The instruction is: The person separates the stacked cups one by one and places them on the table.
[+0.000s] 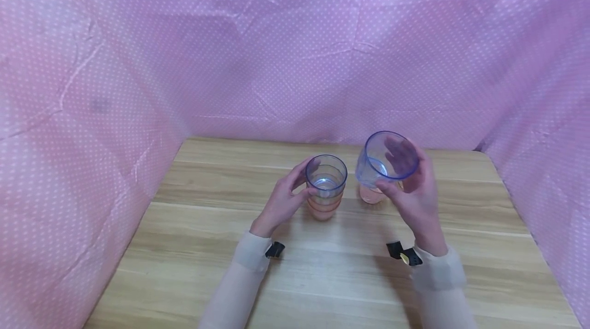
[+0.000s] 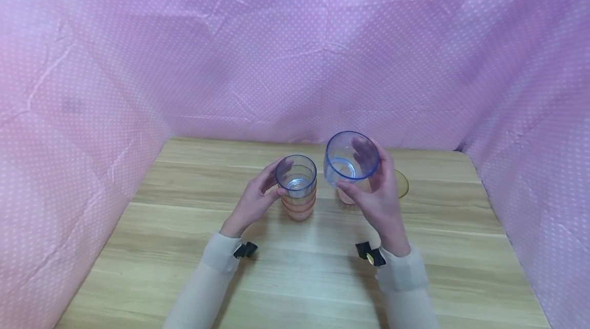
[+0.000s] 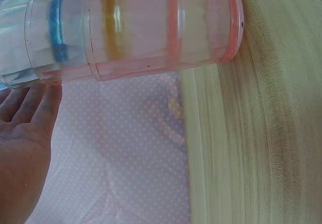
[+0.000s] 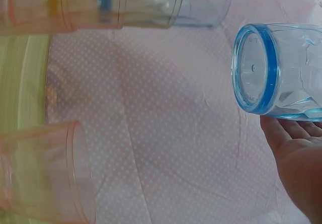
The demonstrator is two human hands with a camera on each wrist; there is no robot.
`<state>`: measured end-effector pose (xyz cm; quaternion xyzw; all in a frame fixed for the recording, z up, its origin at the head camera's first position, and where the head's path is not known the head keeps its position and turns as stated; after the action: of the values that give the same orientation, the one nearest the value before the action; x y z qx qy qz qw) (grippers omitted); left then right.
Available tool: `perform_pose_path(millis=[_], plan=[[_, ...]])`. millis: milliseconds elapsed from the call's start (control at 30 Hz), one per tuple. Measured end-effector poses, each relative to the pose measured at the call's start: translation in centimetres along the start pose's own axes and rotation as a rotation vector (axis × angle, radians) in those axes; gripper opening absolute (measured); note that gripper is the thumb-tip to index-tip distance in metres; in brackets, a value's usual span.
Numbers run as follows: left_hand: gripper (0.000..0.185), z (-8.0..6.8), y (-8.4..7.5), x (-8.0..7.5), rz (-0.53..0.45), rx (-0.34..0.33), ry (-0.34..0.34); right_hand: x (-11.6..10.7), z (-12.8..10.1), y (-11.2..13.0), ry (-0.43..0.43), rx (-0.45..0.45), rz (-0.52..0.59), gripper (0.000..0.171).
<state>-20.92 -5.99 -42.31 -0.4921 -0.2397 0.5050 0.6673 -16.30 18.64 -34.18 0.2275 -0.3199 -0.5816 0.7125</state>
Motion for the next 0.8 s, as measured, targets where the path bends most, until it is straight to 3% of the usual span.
perform_pose_path(millis=[800], plan=[[0.084, 0.0, 0.1, -0.1, 0.027, -0.024, 0.0, -5.1, -1.2, 0.8, -0.091, -0.003, 0.022, 0.085]])
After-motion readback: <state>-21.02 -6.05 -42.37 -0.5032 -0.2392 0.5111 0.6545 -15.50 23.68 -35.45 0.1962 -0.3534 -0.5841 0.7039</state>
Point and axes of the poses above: each hand's wrist, its own z-axis towards the middle knuckle, its own x-axis out of the palm, y = z × x, the point moved 7 cm from there along z, towards the middle knuckle, and after that the axes turned 4 degrees about -z, right-handed, at the moved point
